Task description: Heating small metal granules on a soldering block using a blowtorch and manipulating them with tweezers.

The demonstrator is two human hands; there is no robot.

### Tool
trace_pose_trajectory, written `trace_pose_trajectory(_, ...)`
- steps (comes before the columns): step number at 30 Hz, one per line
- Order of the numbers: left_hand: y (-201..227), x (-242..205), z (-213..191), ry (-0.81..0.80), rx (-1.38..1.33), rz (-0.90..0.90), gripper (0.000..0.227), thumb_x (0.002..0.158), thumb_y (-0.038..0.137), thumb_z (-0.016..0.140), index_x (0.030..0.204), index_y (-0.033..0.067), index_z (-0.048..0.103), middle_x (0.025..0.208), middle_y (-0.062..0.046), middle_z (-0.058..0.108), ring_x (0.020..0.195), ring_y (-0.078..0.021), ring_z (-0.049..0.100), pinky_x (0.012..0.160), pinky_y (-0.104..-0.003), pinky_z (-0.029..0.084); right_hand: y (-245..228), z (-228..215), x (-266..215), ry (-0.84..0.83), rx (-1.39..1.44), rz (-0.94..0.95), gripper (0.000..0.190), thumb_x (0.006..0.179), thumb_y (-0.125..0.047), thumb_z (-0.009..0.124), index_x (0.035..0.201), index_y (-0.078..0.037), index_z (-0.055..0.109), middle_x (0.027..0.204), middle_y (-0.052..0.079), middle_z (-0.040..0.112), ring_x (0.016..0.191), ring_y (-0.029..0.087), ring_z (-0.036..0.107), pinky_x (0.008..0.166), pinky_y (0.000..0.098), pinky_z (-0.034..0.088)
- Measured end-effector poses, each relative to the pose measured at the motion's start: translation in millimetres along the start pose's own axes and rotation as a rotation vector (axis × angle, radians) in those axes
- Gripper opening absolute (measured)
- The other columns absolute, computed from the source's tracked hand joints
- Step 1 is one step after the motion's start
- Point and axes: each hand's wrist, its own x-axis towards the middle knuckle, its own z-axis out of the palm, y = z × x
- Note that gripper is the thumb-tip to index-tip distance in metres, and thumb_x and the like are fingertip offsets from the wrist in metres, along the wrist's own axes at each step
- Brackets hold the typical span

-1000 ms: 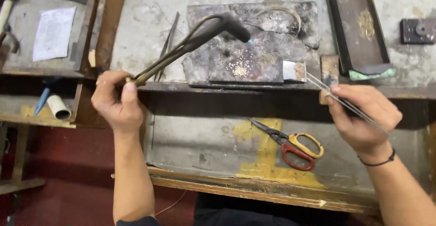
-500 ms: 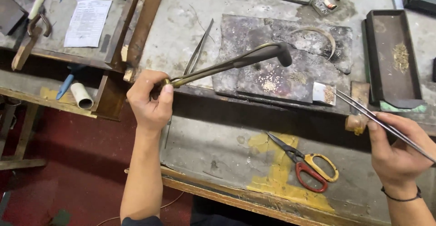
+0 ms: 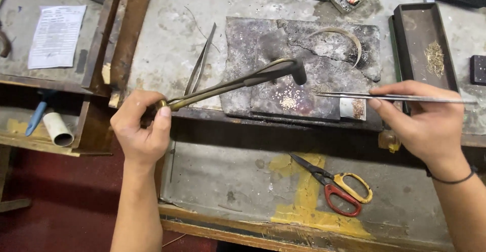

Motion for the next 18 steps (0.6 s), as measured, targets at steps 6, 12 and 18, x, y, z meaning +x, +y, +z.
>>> trace_pose_trajectory(6,0.0,-4.4,-2.1,0.002,0.002,-0.024,0.030,0.102,0.021,0.052,0.091,-0.0054,0.062,0.081,-0.013,0.059,0.073,-0.0248,0.054,0.069,-0.035,0.041,-3.5,-0.8,18.1,-0.075,-0.001,0.009,0.014,0.100,-0.004,0.079,0.110,0.004,0.076,0.076,0.006,0.064,0.054,0.008,0.032,0.052,0.0223,0.024)
trace_pose_trajectory(12,0.1,-5.7,-3.1,0.004,0.006,-0.017,0.027,0.101,0.018,0.053,0.093,-0.0063,0.062,0.084,-0.014,0.061,0.077,-0.0268,0.057,0.072,-0.036,0.045,-3.1,-1.7,29.7,-0.129,-0.051,-0.075,0.012,0.099,-0.006,0.080,0.107,0.002,0.078,0.098,0.011,0.075,0.077,0.013,0.058,0.071,0.0254,0.042)
trace_pose_trajectory(18,0.4,-4.9,-3.1,0.004,0.013,-0.013,0.029,0.101,0.019,0.052,0.092,-0.0060,0.062,0.084,-0.014,0.061,0.076,-0.0270,0.057,0.072,-0.037,0.045,-8.4,-7.2,47.6,-0.212,-0.026,-0.133,0.014,0.095,-0.006,0.079,0.105,0.004,0.077,0.097,0.014,0.075,0.085,0.019,0.067,0.078,0.0287,0.052)
